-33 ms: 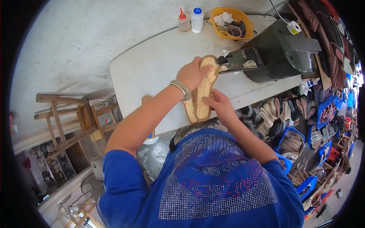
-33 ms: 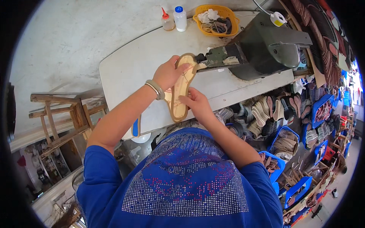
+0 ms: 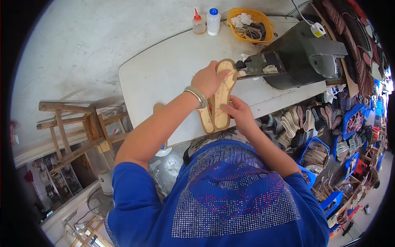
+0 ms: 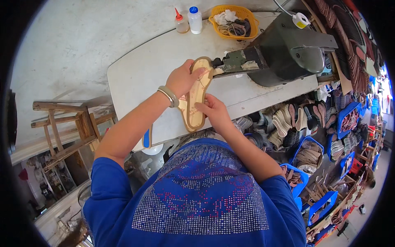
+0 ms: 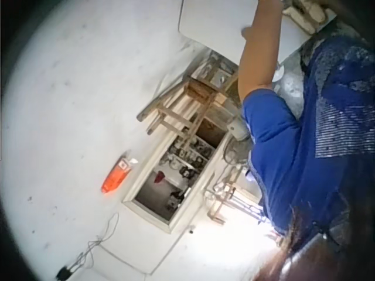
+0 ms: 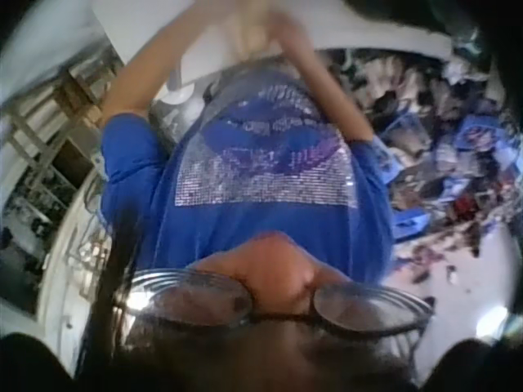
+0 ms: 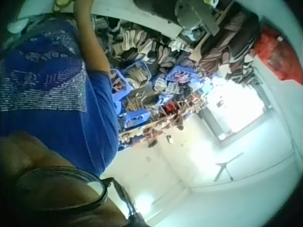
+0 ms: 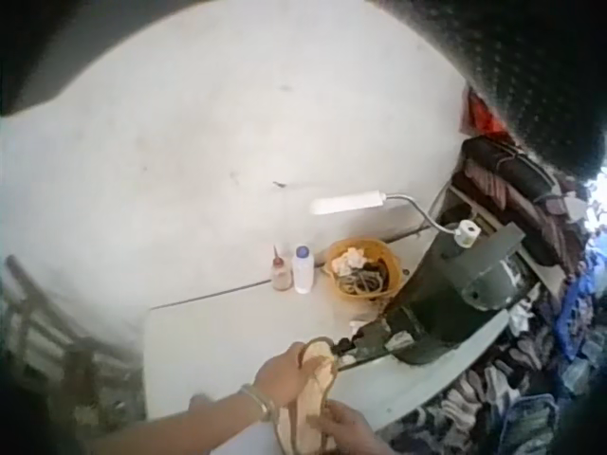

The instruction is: The person assembles slipper soles by hand, aligning beige and blue components and securing them with a rubber band. They then move to a sewing machine to stitch the soles together, handling the materials one at a time. Finally, they return to the table to bundle the finished soles with rubber bands.

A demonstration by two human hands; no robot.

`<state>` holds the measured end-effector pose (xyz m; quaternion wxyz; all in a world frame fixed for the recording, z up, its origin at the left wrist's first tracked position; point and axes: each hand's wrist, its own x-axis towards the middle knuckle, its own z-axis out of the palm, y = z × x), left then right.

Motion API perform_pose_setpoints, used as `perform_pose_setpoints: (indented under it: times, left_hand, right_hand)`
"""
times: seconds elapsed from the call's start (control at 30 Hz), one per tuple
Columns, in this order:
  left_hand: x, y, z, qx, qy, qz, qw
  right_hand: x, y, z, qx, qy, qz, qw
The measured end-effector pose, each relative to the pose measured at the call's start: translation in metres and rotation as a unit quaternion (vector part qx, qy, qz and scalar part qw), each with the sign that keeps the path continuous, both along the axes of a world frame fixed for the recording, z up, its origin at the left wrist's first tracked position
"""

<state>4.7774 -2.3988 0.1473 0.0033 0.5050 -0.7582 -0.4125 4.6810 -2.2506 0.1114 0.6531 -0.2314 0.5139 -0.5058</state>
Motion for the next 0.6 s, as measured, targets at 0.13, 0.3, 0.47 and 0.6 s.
perform_pose_setpoints:
  times: [0.13,0.3,0.47,0.6]
  left_hand:
    - [-0.003,-0.001,-0.006,-0.046,0.015,0.024,0.999]
    - [-0.006,-0.003,-0.014,-0.073,0.006,0.038,0.997]
    - [-0.005,-0.002,-0.020,-0.099,0.038,0.068,0.992]
    - [0.011,-0.002,-0.025,-0.087,0.077,0.092,0.989]
  right_hand:
    - [-0.005,0.001,-0.004,-0.001,0.005,-0.051,0.999]
    - [-0.010,0.001,-0.005,-0.003,0.013,-0.082,0.997]
    - [-0.016,0.001,-0.008,-0.007,0.050,-0.097,0.994]
    - [-0.008,-0.004,0.002,-0.001,0.086,-0.043,0.995]
